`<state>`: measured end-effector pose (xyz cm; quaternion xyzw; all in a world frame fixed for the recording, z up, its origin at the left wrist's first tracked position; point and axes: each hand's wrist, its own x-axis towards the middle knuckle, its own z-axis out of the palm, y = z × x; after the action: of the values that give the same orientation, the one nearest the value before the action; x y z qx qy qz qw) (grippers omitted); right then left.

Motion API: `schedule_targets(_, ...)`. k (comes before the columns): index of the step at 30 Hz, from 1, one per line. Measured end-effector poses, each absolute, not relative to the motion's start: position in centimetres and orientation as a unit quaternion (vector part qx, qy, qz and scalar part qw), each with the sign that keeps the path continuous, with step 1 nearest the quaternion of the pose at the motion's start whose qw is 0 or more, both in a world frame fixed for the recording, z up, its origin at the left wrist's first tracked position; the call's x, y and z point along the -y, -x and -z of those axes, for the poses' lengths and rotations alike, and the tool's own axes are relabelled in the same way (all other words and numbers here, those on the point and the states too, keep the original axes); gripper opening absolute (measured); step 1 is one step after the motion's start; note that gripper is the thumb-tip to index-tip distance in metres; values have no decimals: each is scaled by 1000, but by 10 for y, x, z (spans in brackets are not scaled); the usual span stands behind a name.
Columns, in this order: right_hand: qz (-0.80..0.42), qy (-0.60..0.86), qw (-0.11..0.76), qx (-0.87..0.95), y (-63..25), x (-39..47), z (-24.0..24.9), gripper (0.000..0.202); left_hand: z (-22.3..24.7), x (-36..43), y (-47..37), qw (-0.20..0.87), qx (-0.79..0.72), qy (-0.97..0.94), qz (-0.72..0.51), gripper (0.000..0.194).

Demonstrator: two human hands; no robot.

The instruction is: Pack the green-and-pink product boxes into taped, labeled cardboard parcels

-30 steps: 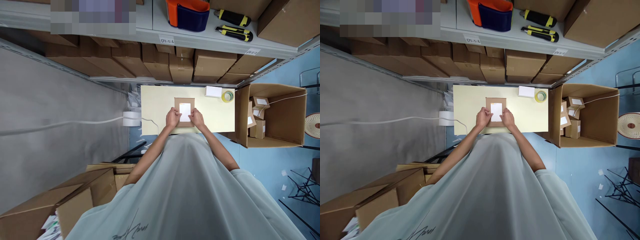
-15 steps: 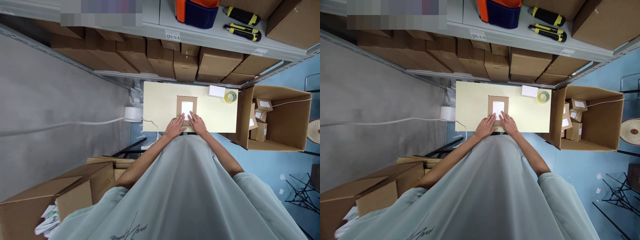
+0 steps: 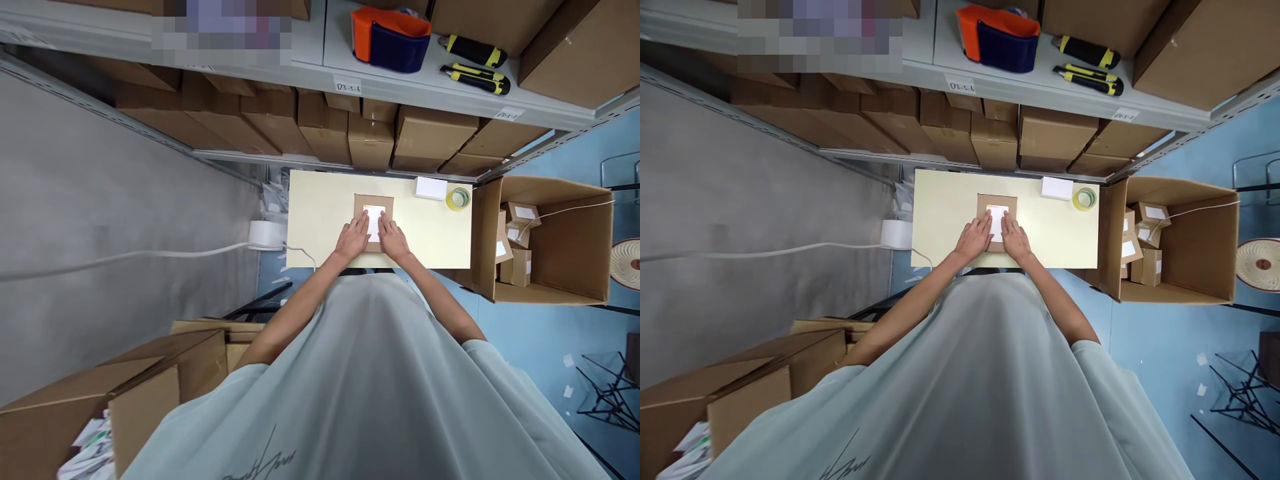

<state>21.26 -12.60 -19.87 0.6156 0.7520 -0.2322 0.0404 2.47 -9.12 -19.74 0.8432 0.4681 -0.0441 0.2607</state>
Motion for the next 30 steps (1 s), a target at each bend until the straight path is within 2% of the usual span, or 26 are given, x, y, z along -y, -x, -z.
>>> schedule_targets(5, 234, -569, 31, -788, -228, 184, 200, 62, 207, 141, 9, 285, -418, -862, 25, 67)
schedule_targets(9, 242, -555, 40, -795, -232, 199, 200, 63, 207, 155, 16, 281, -403, -870, 38, 70)
schedule_targets(18, 247, -638, 79, -725, -202, 108, 186, 69, 201, 73, -40, 268, -501, -819, 83, 74)
schedule_targets(22, 244, -663, 89, -702, -193, 93, 187, 72, 205, 70, -40, 270, -502, -818, 74, 74)
schedule_targets(26, 224, -629, 72, -741, -201, 126, 189, 68, 212, 104, -12, 251, -453, -854, 43, 69)
schedule_targets(30, 224, -573, 66, -785, -219, 175, 192, 64, 221, 143, 16, 264, -395, -880, 11, 73)
